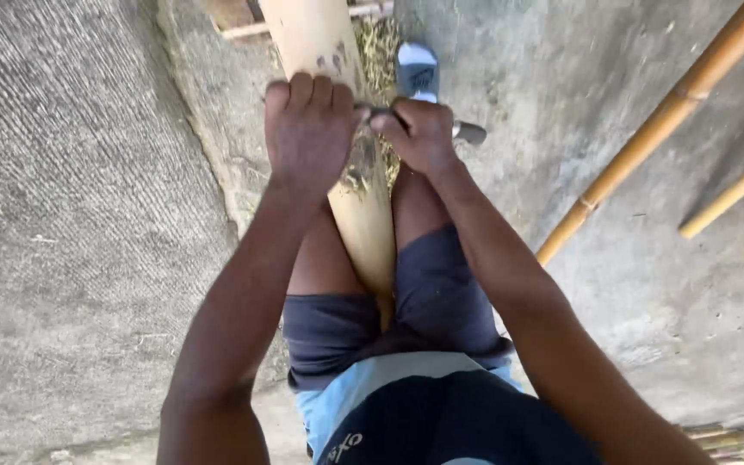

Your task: Shaving a bamboo pole using a machete.

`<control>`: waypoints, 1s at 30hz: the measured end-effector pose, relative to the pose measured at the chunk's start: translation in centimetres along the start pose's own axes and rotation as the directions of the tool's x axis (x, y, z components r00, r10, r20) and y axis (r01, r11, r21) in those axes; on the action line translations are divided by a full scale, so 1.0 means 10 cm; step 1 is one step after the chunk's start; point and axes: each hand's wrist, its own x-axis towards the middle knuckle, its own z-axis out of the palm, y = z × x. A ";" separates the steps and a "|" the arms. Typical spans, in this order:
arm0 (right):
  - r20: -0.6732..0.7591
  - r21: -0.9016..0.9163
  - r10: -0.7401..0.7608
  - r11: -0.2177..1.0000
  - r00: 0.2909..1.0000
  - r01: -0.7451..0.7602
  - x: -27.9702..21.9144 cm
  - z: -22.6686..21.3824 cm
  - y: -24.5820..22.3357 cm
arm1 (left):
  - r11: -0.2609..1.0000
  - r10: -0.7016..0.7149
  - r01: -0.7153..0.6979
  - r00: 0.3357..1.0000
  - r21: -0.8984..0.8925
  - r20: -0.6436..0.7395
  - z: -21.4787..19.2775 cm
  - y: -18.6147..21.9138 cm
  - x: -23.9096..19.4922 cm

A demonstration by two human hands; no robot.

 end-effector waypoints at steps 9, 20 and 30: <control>0.042 -0.067 -0.045 0.997 0.998 0.047 -0.07 0.16 0.39 | 0.997 -0.073 0.072 0.988 0.010 0.136 0.05 0.07 0.07; 0.197 0.071 0.146 0.984 0.969 -0.163 -0.33 -0.31 -0.42 | 0.995 -0.084 0.096 0.968 -0.036 0.235 -0.27 0.27 -0.30; 0.174 -0.137 -0.030 0.989 0.984 0.054 -0.15 -0.60 -0.73 | 0.945 -0.231 0.242 0.970 -0.220 0.072 -0.66 0.43 -0.97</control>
